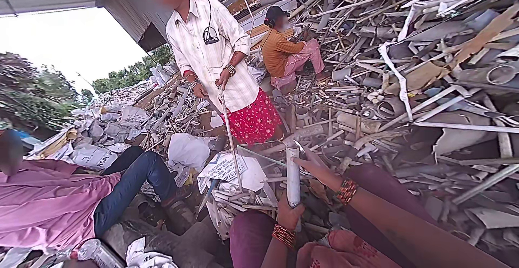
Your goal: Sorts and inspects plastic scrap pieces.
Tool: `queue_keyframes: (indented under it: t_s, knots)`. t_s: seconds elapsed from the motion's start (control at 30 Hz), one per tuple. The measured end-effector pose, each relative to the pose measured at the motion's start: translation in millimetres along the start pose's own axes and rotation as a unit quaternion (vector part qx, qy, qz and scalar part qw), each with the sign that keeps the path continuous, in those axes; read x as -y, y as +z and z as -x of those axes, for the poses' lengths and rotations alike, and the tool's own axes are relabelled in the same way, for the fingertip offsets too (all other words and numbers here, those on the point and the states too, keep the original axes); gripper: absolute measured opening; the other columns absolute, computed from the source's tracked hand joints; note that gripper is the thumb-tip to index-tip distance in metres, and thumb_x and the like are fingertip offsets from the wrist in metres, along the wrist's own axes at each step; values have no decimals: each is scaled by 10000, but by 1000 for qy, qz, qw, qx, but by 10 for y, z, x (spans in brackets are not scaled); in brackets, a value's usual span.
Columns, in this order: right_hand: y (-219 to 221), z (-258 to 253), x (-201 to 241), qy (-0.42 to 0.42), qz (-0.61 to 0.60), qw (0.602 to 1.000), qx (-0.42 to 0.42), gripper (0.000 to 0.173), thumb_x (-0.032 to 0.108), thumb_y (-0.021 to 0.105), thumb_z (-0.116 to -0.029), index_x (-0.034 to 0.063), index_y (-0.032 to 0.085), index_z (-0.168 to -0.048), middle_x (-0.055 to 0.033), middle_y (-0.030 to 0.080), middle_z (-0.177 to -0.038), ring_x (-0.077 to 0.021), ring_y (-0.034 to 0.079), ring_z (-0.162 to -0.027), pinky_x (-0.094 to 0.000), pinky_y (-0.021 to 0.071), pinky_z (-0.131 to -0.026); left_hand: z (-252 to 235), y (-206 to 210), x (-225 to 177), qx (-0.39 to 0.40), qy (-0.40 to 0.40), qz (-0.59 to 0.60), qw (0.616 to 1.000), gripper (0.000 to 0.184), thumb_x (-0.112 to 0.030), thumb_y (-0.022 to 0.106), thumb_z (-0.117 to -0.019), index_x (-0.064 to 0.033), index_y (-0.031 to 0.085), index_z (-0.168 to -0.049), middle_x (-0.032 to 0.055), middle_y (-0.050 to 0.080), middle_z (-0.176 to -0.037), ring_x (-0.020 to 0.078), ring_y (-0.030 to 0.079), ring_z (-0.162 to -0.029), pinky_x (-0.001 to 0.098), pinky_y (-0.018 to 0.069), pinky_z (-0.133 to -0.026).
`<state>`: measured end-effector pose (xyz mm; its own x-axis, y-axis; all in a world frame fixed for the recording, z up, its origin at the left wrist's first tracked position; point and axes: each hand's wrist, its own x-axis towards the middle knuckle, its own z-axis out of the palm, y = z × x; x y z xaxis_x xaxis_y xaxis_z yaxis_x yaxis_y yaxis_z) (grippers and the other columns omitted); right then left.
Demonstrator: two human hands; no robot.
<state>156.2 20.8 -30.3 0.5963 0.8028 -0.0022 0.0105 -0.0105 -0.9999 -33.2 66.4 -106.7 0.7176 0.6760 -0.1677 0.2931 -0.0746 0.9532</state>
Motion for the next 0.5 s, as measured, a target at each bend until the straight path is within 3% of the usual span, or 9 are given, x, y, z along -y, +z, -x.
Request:
queue_keyframes:
  t_s: [0.13,0.23,0.33,0.4,0.5]
  knots:
    - [1,0,-7,-3,-19,1000,6,613,253,715,-925,43,459,-1441,-102,637,-1137,-98,608,-852,-274,499,-705,-11,2,23,1,0,16,1000,759,-235,736,-742,101,479,-1372,206,670,-1033,199,673,-822,391,573,-789]
    - [-8,-10,-22,1,2,1000,7,694,320,728,-917,58,435,-1489,-145,619,-1299,-158,632,-1077,-346,524,-882,-8,8,23,0,2,38,999,752,-219,737,-742,101,468,-1367,169,669,-977,158,665,-750,352,580,-733]
    - [-21,-42,-60,9,33,999,6,771,393,728,-904,65,408,-1525,-182,581,-1383,-230,594,-1215,-428,490,-990,-9,3,30,0,2,43,999,750,-217,739,-741,103,467,-1363,160,668,-963,149,664,-737,342,582,-725]
    - [-13,-43,-69,18,35,999,3,772,395,724,-910,78,399,-1535,-175,574,-1396,-230,594,-1217,-425,497,-977,-7,-8,22,-3,1,22,1000,757,-241,745,-738,98,479,-1360,173,667,-990,164,668,-784,356,578,-757]
    - [-3,0,3,30,22,999,8,719,321,716,-941,86,384,-1534,-173,567,-1380,-212,611,-1097,-382,518,-833,-14,-21,19,-2,-4,-6,1000,784,-257,743,-733,102,483,-1380,236,663,-1090,243,668,-926,429,550,-864]
